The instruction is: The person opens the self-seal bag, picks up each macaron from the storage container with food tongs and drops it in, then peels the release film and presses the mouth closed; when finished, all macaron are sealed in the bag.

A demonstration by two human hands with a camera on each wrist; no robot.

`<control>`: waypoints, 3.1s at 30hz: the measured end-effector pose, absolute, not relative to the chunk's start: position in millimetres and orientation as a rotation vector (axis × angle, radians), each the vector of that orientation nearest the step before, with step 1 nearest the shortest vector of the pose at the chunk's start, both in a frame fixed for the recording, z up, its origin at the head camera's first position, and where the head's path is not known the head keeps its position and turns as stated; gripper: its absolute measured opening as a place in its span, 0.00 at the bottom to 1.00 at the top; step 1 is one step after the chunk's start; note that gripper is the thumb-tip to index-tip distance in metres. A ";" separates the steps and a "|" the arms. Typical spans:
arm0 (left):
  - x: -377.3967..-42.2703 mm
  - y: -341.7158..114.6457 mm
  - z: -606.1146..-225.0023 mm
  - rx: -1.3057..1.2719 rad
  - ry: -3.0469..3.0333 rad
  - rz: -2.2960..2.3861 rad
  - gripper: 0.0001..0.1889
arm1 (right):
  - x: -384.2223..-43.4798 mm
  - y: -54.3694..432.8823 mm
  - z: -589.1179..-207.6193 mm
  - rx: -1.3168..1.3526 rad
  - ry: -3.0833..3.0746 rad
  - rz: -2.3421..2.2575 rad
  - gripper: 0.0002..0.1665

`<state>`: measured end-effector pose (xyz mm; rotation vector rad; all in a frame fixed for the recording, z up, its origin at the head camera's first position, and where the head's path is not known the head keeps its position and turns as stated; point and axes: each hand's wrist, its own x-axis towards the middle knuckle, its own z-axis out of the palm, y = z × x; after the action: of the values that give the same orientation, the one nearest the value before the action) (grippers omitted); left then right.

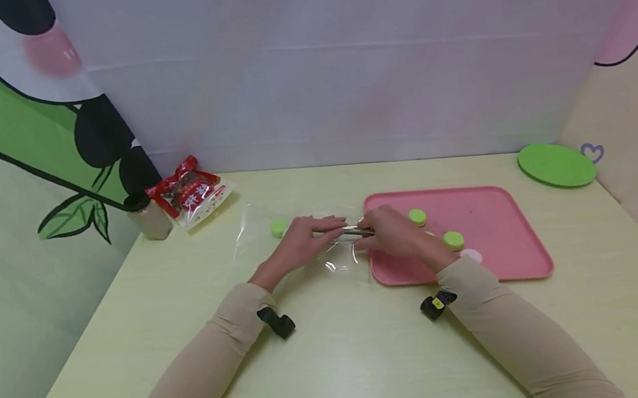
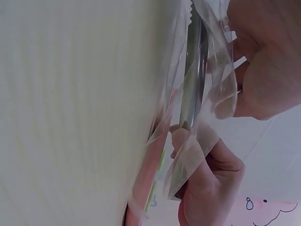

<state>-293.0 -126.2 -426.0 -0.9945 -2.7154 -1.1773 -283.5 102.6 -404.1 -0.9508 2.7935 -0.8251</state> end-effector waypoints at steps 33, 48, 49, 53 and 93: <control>-297.0 -124.5 -427.8 -0.986 -2.677 -1.181 0.14 | -286.3 103.5 -400.3 -0.768 2.875 -0.892 0.09; -295.4 -125.1 -427.8 -0.955 -2.664 -1.173 0.14 | -287.9 104.0 -400.0 -0.787 2.824 -0.883 0.10; -295.6 -125.1 -428.0 -0.956 -2.670 -1.160 0.14 | -288.0 103.9 -400.1 -0.799 2.819 -0.882 0.10; -296.5 -125.4 -428.6 -0.950 -2.707 -1.150 0.14 | -287.4 103.9 -398.8 -0.835 2.805 -0.879 0.11; -301.6 -125.5 -430.2 -0.867 -2.636 -1.240 0.14 | -269.8 254.7 -362.8 -0.580 2.788 -0.820 0.23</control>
<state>-301.6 -125.5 -430.2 -0.8668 -2.6361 -1.2401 -269.8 254.7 -362.8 -0.5800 2.7878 -0.8203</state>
